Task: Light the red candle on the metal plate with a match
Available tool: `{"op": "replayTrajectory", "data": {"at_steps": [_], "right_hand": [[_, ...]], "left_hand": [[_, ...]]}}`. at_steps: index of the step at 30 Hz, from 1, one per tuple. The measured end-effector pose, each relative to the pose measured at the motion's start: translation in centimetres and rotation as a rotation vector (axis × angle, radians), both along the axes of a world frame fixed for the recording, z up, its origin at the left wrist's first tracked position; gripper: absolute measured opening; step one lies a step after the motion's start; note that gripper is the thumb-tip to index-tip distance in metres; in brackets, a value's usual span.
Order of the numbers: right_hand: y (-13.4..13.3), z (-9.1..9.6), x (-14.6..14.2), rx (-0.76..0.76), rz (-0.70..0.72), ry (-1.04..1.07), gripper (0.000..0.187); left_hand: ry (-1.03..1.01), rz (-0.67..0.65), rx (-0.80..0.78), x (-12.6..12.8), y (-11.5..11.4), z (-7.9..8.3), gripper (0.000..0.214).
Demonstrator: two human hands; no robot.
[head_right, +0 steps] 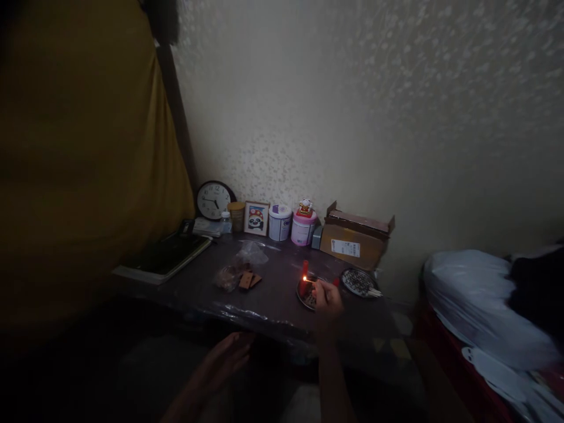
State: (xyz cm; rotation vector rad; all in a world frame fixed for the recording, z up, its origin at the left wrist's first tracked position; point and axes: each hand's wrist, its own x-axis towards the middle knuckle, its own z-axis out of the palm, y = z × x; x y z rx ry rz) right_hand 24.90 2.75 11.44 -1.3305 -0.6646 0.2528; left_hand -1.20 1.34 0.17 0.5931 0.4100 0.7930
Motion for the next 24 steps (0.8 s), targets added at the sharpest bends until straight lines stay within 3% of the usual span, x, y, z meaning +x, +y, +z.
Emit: {"op": "replayTrajectory", "data": {"at_steps": [8, 16, 24], "right_hand": [[0.6, 0.6, 0.7, 0.058, 0.082, 0.041, 0.03], [2.1, 1.5, 1.1, 0.115, 0.071, 0.059, 0.038], [3.2, 2.2, 1.3, 0.141, 0.084, 0.068, 0.035]], "left_hand": [[-0.008, -0.006, -0.008, 0.0, 0.3, -0.8, 0.026], [-0.018, -0.008, -0.015, 0.1, 0.6, -1.2, 0.025], [-0.006, 0.001, -0.025, 0.0, 0.3, -0.8, 0.024]]}}
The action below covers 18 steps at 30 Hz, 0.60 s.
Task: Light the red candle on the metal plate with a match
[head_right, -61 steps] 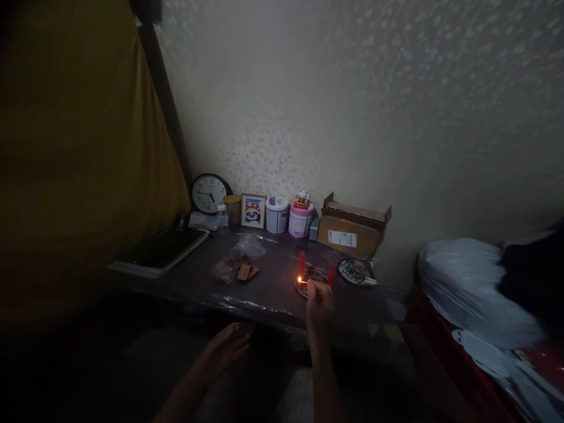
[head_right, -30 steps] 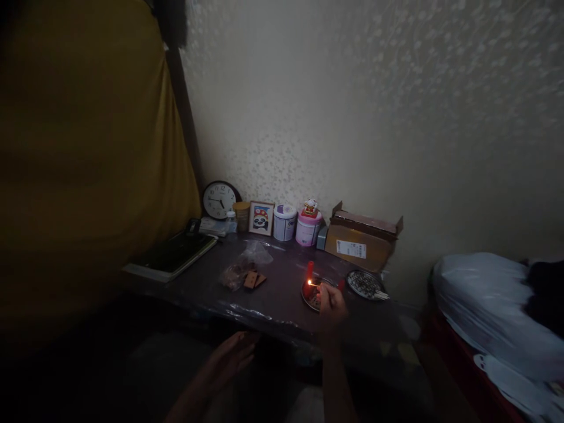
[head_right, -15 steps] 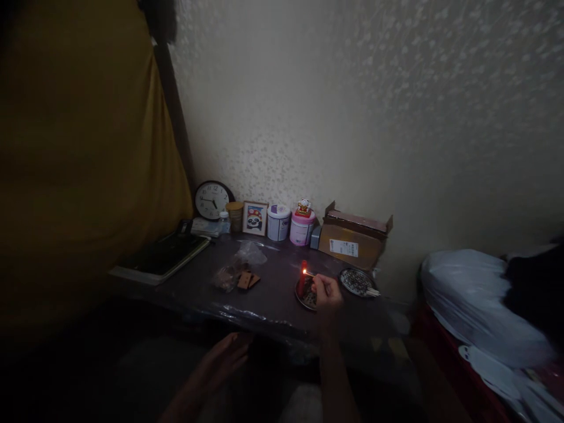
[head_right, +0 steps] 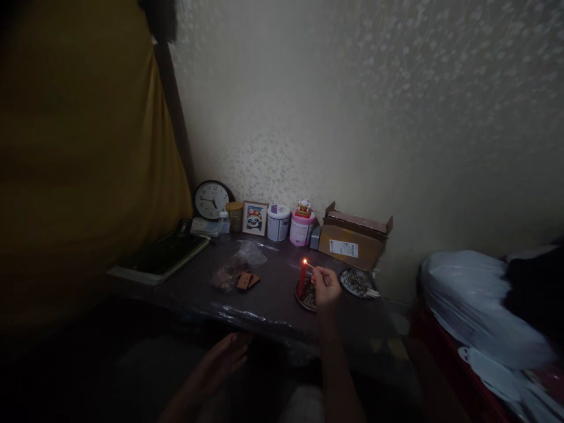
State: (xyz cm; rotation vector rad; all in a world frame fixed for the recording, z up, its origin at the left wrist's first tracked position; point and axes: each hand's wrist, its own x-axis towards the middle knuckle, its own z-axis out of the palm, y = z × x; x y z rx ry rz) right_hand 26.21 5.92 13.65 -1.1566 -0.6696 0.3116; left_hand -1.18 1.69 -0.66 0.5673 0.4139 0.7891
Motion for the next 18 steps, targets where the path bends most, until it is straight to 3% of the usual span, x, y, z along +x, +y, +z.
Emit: {"op": "replayTrajectory", "data": {"at_steps": [12, 18], "right_hand": [[0.38, 0.42, 0.11, -0.045, -0.015, -0.044, 0.029], [0.7, 0.15, 0.45, -0.078, -0.028, -0.06, 0.032]], "left_hand": [[-0.021, -0.009, -0.001, -0.09, 0.19, -0.6, 0.029], [-0.01, -0.001, -0.027, 0.01, 0.11, -0.12, 0.024]]}}
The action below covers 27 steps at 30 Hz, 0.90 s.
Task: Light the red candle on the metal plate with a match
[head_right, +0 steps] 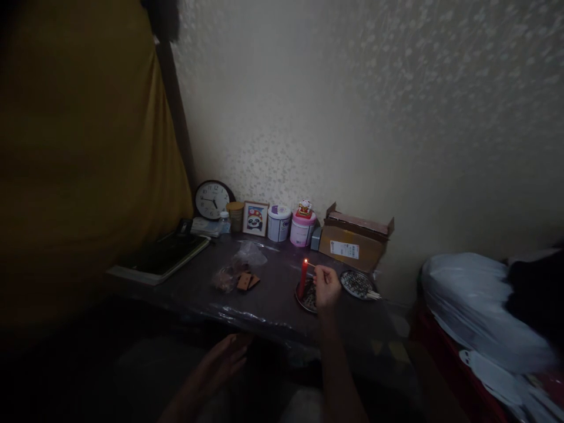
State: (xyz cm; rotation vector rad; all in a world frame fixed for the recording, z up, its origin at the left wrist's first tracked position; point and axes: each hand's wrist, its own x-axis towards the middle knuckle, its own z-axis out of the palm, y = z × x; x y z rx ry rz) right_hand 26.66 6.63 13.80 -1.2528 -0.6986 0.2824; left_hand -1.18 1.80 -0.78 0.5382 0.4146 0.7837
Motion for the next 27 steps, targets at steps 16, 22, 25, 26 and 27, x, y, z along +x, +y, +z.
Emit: {"op": "replayTrajectory", "data": {"at_steps": [16, 22, 25, 26, 27], "right_hand": [[0.5, -0.2, 0.1, -0.017, -0.006, -0.002, 0.029], [0.5, -0.2, 0.0, -0.006, -0.002, -0.001, 0.031], [0.6, -0.2, 0.0, -0.004, -0.006, 0.002, 0.032], [0.7, -0.2, 0.0, -0.004, -0.008, 0.003, 0.032], [0.7, -0.2, 0.0, -0.004, -0.007, 0.004, 0.032]], "left_hand": [[0.003, 0.001, 0.008, 0.0, -0.3, 0.7, 0.026], [0.024, 0.004, 0.008, 0.0, -0.2, 0.5, 0.025], [0.005, -0.001, 0.024, 0.0, -0.1, 0.2, 0.026], [0.003, -0.002, 0.024, 0.0, -0.1, 0.2, 0.026], [0.004, -0.006, 0.02, 0.0, -0.1, 0.2, 0.026]]}}
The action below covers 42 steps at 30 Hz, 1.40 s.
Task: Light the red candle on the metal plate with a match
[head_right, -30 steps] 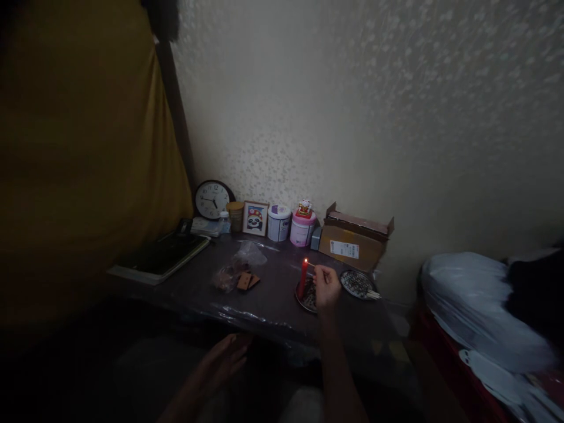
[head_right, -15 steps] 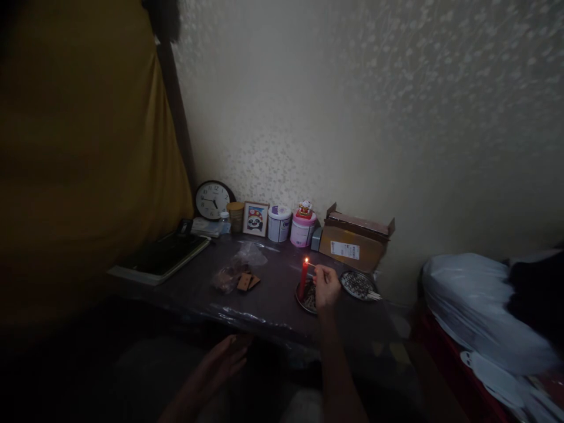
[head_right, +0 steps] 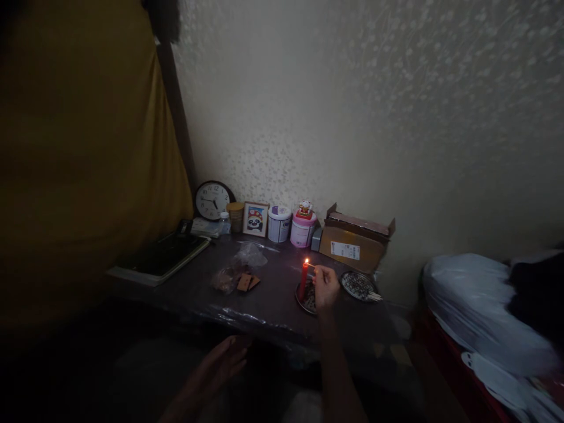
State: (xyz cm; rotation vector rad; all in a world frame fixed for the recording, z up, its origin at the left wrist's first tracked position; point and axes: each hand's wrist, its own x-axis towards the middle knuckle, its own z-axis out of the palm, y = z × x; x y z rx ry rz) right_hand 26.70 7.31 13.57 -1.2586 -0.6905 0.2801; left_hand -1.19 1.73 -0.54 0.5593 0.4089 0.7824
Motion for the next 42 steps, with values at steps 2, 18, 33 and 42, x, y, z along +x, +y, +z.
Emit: {"op": "replayTrajectory", "data": {"at_steps": [2, 18, 33, 42], "right_hand": [[0.0, 0.0, 0.0, 0.001, 0.001, 0.001, 0.032], [0.2, -0.2, 0.2, -0.011, 0.012, -0.005, 0.028], [-0.1, 0.5, -0.1, 0.008, 0.024, 0.003, 0.031], [0.1, 0.4, 0.0, 0.031, 0.017, 0.006, 0.029]], "left_hand": [[0.002, -0.003, -0.01, 0.1, 0.0, 0.2, 0.025], [0.01, 0.005, -0.021, 0.1, 0.0, 0.1, 0.026], [-0.01, -0.037, 0.002, -0.1, 0.5, -0.8, 0.028], [-0.004, -0.024, -0.005, 0.0, 0.5, -1.2, 0.027]]}}
